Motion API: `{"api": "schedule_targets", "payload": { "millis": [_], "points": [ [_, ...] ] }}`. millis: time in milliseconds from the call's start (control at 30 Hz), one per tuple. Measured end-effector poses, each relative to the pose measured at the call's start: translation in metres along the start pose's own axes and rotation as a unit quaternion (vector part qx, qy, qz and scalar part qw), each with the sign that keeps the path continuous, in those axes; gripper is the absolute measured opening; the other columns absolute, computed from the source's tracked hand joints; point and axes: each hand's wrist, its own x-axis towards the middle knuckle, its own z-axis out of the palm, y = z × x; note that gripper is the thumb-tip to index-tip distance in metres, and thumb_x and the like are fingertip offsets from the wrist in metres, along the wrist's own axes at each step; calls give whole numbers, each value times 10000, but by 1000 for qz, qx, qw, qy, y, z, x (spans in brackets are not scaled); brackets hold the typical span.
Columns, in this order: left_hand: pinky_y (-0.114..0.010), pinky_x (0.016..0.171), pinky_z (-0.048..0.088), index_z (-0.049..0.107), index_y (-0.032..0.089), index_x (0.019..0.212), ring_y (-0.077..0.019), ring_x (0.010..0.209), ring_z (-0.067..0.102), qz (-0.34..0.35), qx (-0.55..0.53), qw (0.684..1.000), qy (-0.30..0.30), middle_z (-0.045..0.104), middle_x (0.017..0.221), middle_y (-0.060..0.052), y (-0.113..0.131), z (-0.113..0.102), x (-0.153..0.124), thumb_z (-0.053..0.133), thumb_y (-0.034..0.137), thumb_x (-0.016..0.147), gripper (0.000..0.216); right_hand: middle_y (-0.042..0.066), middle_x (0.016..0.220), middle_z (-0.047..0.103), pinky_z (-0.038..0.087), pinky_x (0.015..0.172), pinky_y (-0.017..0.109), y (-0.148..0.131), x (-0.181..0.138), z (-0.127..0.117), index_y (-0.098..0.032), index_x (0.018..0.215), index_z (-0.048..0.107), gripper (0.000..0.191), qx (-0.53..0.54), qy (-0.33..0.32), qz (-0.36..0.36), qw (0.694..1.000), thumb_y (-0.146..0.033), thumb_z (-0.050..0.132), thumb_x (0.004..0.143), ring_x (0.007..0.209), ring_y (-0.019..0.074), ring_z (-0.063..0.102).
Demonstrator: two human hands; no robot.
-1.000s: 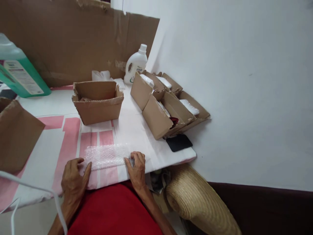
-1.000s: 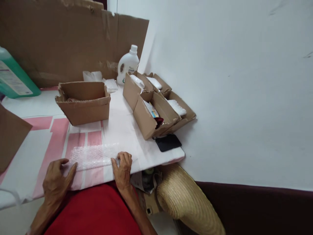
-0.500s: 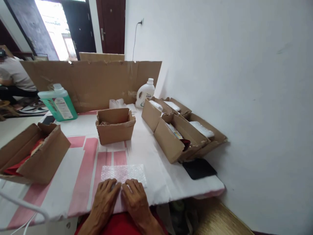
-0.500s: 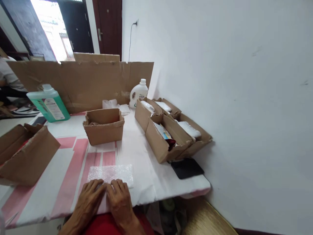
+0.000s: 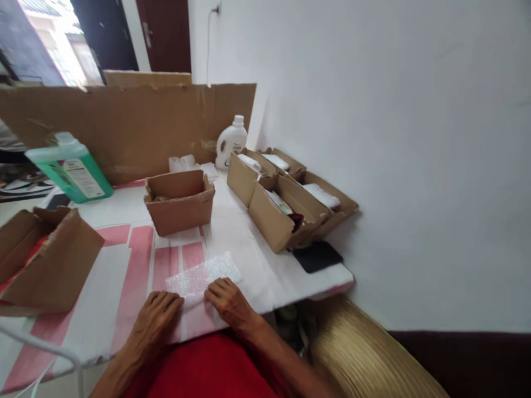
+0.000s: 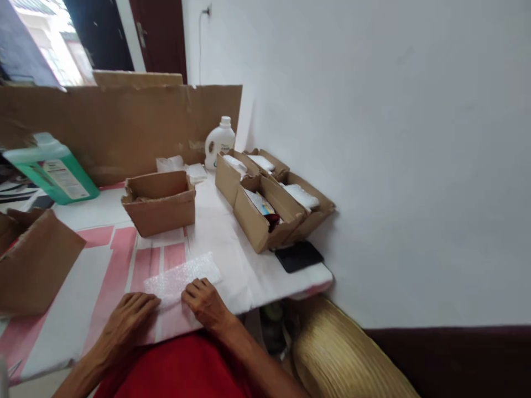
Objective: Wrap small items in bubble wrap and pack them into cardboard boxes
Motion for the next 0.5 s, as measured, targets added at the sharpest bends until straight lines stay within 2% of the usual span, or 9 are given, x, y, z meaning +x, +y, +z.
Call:
{"api": "schedule_targets", "payload": {
  "millis": [100,233,367,433,500],
  "points": [
    [-360,813,421,621,211,1068,-211,850,587,16,-6,1000,-13,689,926,-39,9,-3,2,512,36,855,297,50,914,673,431,797,346,-2,-2,-16,-186,973,618,58,25,-19,21,999,-182,561,963,881,212,572],
    [-381,813,407,631,228,920,-213,818,549,12,-52,998,-40,644,831,-29,31,-14,15,493,71,878,214,128,1146,675,435,948,422,-16,-13,-26,-159,1189,569,371,96,-12,58,994,-396,639,913,1122,274,580],
    [-368,808,434,631,222,880,-202,832,567,38,-119,990,-63,643,835,-34,41,-25,43,491,140,918,167,128,1257,676,417,1067,408,-30,-32,-15,-172,1168,596,214,176,76,113,975,-239,552,969,1301,244,534],
    [-332,755,457,648,221,928,-181,798,589,37,-159,984,-68,660,842,-31,35,-25,63,464,172,959,193,104,1183,705,441,1063,385,-35,-35,-11,-187,1116,620,177,228,125,166,951,-173,508,980,1258,218,565],
    [-295,720,478,662,218,1002,-160,785,624,12,-221,972,-82,686,874,-35,25,-18,86,453,218,988,210,69,1006,714,476,1026,385,-38,-31,-10,-206,1009,632,148,264,155,224,925,-145,502,973,1128,213,608]
  ]
}}
